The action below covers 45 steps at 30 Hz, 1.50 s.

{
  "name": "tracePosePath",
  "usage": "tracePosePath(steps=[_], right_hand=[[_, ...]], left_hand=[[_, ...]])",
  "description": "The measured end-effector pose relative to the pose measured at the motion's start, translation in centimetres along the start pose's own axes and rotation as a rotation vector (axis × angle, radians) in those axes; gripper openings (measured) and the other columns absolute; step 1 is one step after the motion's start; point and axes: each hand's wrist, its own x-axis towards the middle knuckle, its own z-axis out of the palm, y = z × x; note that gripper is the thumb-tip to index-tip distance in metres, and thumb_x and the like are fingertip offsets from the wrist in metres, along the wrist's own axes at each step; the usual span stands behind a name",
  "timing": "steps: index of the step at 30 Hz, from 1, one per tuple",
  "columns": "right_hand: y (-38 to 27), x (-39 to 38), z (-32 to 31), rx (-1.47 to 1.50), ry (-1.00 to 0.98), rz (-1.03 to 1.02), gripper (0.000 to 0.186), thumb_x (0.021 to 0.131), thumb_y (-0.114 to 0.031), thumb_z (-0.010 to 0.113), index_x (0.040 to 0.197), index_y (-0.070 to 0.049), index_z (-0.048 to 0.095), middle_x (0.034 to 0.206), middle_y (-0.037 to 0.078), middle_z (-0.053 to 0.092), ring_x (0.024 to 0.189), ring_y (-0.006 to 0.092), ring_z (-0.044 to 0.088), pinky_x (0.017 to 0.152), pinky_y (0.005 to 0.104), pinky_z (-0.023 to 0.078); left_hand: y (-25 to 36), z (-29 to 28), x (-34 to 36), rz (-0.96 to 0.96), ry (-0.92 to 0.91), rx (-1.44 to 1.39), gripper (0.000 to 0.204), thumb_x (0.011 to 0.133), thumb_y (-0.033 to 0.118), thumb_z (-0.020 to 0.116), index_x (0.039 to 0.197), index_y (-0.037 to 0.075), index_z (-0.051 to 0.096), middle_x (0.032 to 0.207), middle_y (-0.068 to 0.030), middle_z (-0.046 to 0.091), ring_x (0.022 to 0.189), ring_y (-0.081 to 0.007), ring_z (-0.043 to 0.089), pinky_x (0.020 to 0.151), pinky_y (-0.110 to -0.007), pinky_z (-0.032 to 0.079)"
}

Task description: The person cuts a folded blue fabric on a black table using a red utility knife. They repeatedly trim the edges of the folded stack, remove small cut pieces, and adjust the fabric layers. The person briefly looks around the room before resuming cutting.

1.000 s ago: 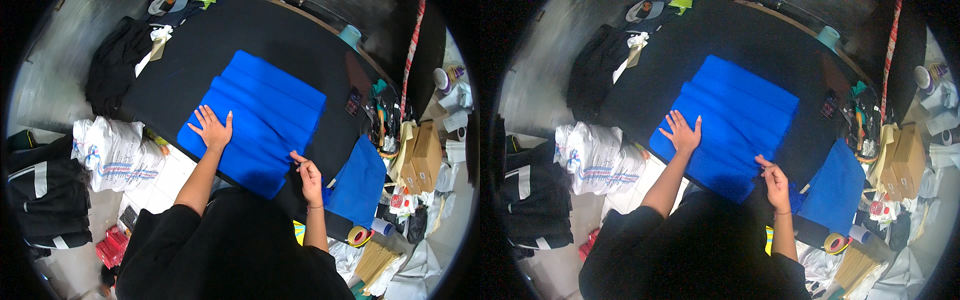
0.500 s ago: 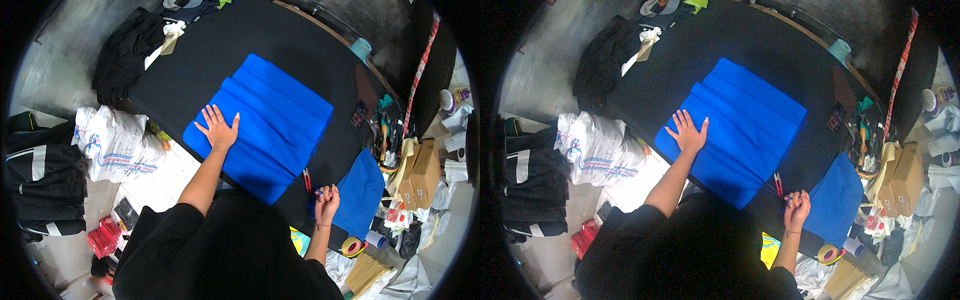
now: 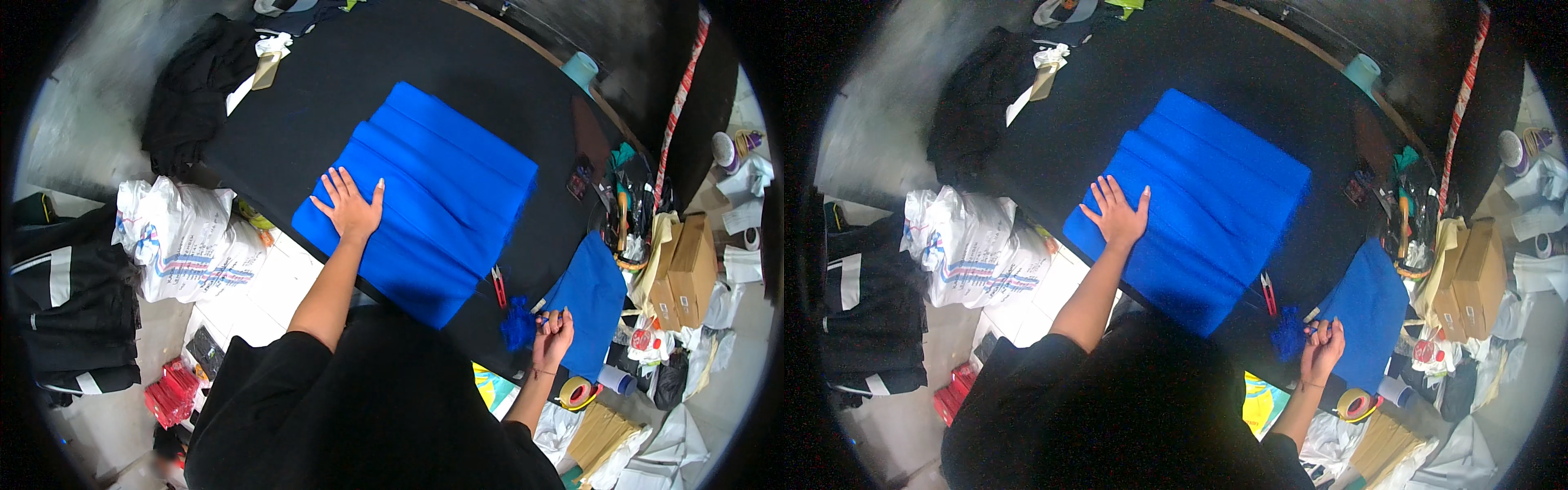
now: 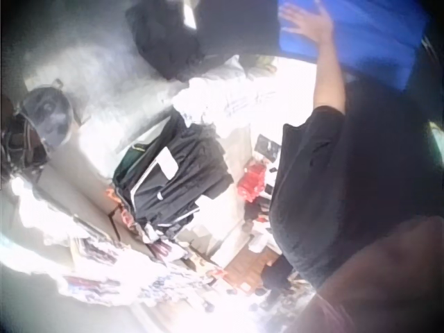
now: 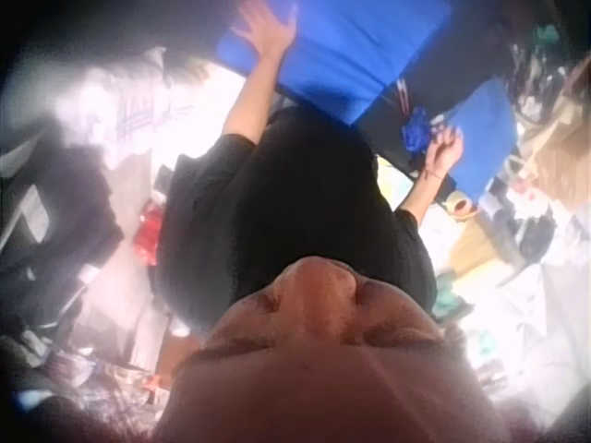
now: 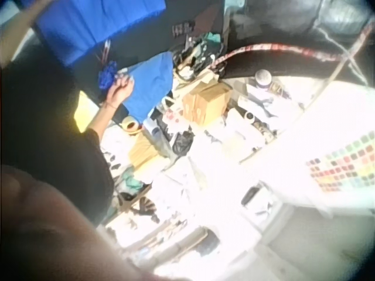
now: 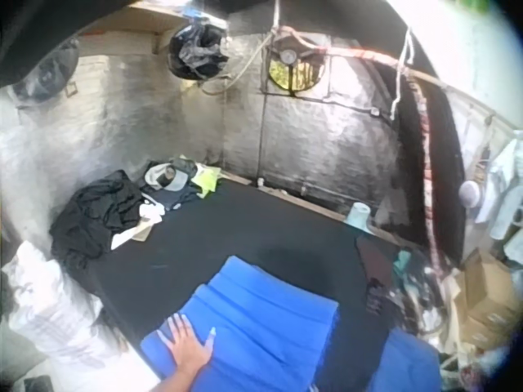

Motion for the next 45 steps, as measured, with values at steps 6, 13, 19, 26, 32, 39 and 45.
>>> tracePosePath(steps=[6,13,19,26,32,39,45], right_hand=[[0.5,0.7,-1.6,0.039,0.043,-0.036,0.025,0.111,-0.021,0.053,0.088,-0.013,0.050,0.066,-0.004,0.036,0.058,0.0109,0.037,0.072,0.0349,0.050],[1.7,0.3,5.3,-1.355,-0.132,-0.241,0.042,0.095,-0.037,0.082,0.104,0.002,0.069,0.088,0.009,0.069,0.075,0.0155,0.065,0.067,0.0307,0.052],[1.8,0.1,7.4,-1.806,-0.595,-0.004,0.035,0.091,-0.027,0.082,0.089,0.004,0.068,0.127,0.027,0.068,0.118,0.0433,0.068,0.099,0.0467,0.054],[7.2,0.1,11.6,-0.750,-0.503,-0.264,0.025,0.112,-0.018,0.055,0.092,-0.003,0.056,0.129,0.018,0.073,0.119,0.0288,0.070,0.111,0.0428,0.047],[14.9,2.5,12.0,-0.498,-0.072,-0.158,0.036,0.115,-0.024,0.052,0.081,-0.009,0.049,0.071,0.004,0.056,0.066,0.0138,0.059,0.073,0.0355,0.052],[17.4,1.5,13.4,-1.427,-0.157,-0.459,0.042,0.094,-0.032,0.082,0.087,-0.004,0.051,0.071,0.016,0.064,0.062,0.0370,0.067,0.057,0.0458,0.051],[18.5,2.0,13.5,-1.575,-0.165,-0.447,0.048,0.092,-0.041,0.083,0.090,-0.004,0.052,0.074,0.016,0.066,0.068,0.0394,0.068,0.061,0.0480,0.053]], left_hand=[[-0.3,0.4,0.1,-0.011,0.001,-0.001,0.110,0.099,0.080,0.036,0.168,-0.003,0.019,0.177,-0.0194,0.015,0.166,-0.0334,0.004,0.125,-0.069,-0.008],[-0.5,-1.3,0.9,-0.026,-0.087,-0.090,0.108,0.099,0.078,0.038,0.167,-0.004,0.020,0.177,-0.0205,0.018,0.166,-0.0336,0.001,0.125,-0.067,-0.012],[-3.3,-1.6,3.9,0.097,0.045,-0.161,0.057,0.109,0.043,0.047,0.147,0.003,0.059,0.145,-0.0170,0.061,0.141,-0.0331,0.050,0.124,-0.066,0.014],[-7.4,-0.7,6.9,0.244,0.094,-0.389,0.025,0.104,0.029,0.065,0.108,0.004,0.071,0.107,-0.0125,0.069,0.105,-0.0330,0.066,0.095,-0.050,0.047],[-8.7,-0.5,7.6,0.387,0.125,-0.719,0.017,0.101,0.014,0.071,0.094,0.000,0.065,0.091,-0.0155,0.066,0.081,-0.0344,0.066,0.076,-0.045,0.053],[-9.1,-0.9,7.9,0.288,0.060,-0.871,0.017,0.102,0.014,0.070,0.094,0.000,0.066,0.090,-0.0122,0.066,0.083,-0.0248,0.064,0.078,-0.037,0.051],[-9.4,-2.5,8.5,0.480,0.008,-0.856,0.013,0.101,0.013,0.070,0.093,0.002,0.067,0.088,-0.0090,0.065,0.079,-0.0236,0.062,0.076,-0.037,0.049]])
